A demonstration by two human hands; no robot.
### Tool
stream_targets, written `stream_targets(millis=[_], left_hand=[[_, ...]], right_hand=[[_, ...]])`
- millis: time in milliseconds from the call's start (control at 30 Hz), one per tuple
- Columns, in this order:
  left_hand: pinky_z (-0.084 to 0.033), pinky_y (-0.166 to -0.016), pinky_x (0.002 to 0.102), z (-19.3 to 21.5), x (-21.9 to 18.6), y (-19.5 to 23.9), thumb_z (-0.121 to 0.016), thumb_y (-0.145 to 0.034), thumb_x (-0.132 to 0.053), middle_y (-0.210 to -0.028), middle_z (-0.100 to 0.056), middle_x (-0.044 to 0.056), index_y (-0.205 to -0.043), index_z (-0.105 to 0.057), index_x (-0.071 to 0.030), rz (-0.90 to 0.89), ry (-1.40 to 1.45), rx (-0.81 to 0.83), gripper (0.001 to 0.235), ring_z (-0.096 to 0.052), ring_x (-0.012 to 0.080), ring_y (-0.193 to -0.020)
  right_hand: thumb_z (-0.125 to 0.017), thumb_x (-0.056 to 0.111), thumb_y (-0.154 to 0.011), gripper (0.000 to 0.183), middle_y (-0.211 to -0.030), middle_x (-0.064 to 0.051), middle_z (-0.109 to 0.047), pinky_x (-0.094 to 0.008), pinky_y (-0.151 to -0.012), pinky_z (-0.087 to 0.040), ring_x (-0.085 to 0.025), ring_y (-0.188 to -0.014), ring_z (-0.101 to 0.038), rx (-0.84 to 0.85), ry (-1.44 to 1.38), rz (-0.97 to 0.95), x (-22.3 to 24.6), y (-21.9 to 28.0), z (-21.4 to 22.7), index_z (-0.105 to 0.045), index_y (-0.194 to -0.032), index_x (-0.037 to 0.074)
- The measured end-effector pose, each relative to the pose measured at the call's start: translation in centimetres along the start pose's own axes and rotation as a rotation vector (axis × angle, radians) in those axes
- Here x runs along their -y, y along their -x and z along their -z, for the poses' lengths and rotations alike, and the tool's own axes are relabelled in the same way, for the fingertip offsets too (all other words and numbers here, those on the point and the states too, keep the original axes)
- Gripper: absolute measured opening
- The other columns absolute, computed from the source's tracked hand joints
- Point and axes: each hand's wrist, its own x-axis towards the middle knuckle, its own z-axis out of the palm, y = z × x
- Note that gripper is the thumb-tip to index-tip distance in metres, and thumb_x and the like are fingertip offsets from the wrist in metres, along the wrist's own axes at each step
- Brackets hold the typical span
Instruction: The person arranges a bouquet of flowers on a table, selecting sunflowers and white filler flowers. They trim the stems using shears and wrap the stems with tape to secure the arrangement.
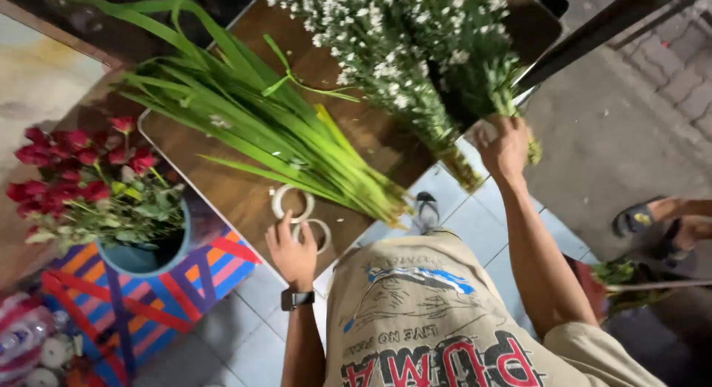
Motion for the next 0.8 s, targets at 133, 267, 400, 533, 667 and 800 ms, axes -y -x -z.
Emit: stream_targets(millis=[133, 267, 400, 533, 667, 800], left_hand=[[-0.056, -0.078, 0.043, -3.0, -10.8, -0.7, -0.074, -0.088, -0.018, -0.102, -0.076, 0.008, -0.113, -0.076, -0.017, 0.122, 0.213, 0.066, 0.025, -0.072, 0.0322, -0.089], [-0.059, -0.058, 0.043, -11.3, -21.7, 2.0, -0.069, -0.090, -0.053, -0.087, -0.074, 0.017, -0.111, -0.074, -0.013, 0.544, 0.476, 0.838, 0.046, -0.073, 0.0359, -0.072], [-0.064, -0.060, 0.036, -16.9, -28.8, 3.9, -0.086, -0.069, -0.077, -0.121, -0.060, 0.033, -0.138, -0.048, 0.009, 0.914, 0.827, 1.288, 0.117, -0.068, 0.0414, -0.104], [-0.063, -0.067, 0.031, -21.0, -31.5, 6.0, -0.093, -0.080, -0.038, -0.109, -0.065, 0.013, -0.128, -0.059, -0.002, 1.180, 1.155, 0.851, 0.068, -0.068, 0.0222, -0.093], [-0.053, -0.056, 0.032, -18.7, -32.8, 4.9, -0.085, -0.076, -0.017, -0.081, -0.065, 0.005, -0.106, -0.066, -0.007, 1.262, 1.044, 0.546, 0.036, -0.066, 0.0180, -0.069], [-0.054, -0.056, 0.029, -15.2, -31.8, 6.0, -0.077, -0.078, -0.005, -0.077, -0.066, 0.008, -0.105, -0.059, -0.002, 1.166, 1.013, 0.462, 0.033, -0.067, 0.0183, -0.063]], right_hand=[[-0.082, 0.057, -0.082, 0.071, -0.119, -0.009, -0.052, -0.054, -0.078, -0.055, -0.036, -0.109, -0.053, 0.142, 0.107, -0.153, -0.8, -4.7, 5.6, -0.058, -0.141, 0.026], [-0.085, 0.053, -0.076, 0.092, -0.119, -0.025, -0.070, -0.059, -0.092, -0.053, -0.047, -0.114, -0.067, 0.654, -0.139, -0.279, -3.0, -6.0, 2.8, -0.040, -0.148, 0.018], [-0.086, 0.036, -0.076, 0.060, -0.116, -0.022, -0.071, -0.057, -0.098, -0.052, -0.043, -0.117, -0.066, 0.714, -0.417, -0.342, -1.2, -4.8, 2.2, -0.051, -0.120, 0.015], [-0.090, 0.028, -0.071, 0.050, -0.101, -0.018, -0.074, -0.050, -0.088, -0.056, -0.037, -0.100, -0.072, 0.708, -0.647, -0.407, 0.6, -4.3, 8.0, -0.060, -0.110, 0.016], [-0.088, 0.025, -0.067, 0.042, -0.080, -0.013, -0.071, -0.045, -0.076, -0.055, -0.029, -0.082, -0.072, 0.724, -0.793, -0.359, -0.6, -5.0, 8.4, -0.064, -0.100, 0.013], [-0.088, 0.024, -0.067, 0.038, -0.079, -0.011, -0.067, -0.036, -0.081, -0.054, -0.022, -0.080, -0.066, 0.723, -0.994, -0.226, -1.1, -5.8, 6.4, -0.064, -0.094, 0.011]])
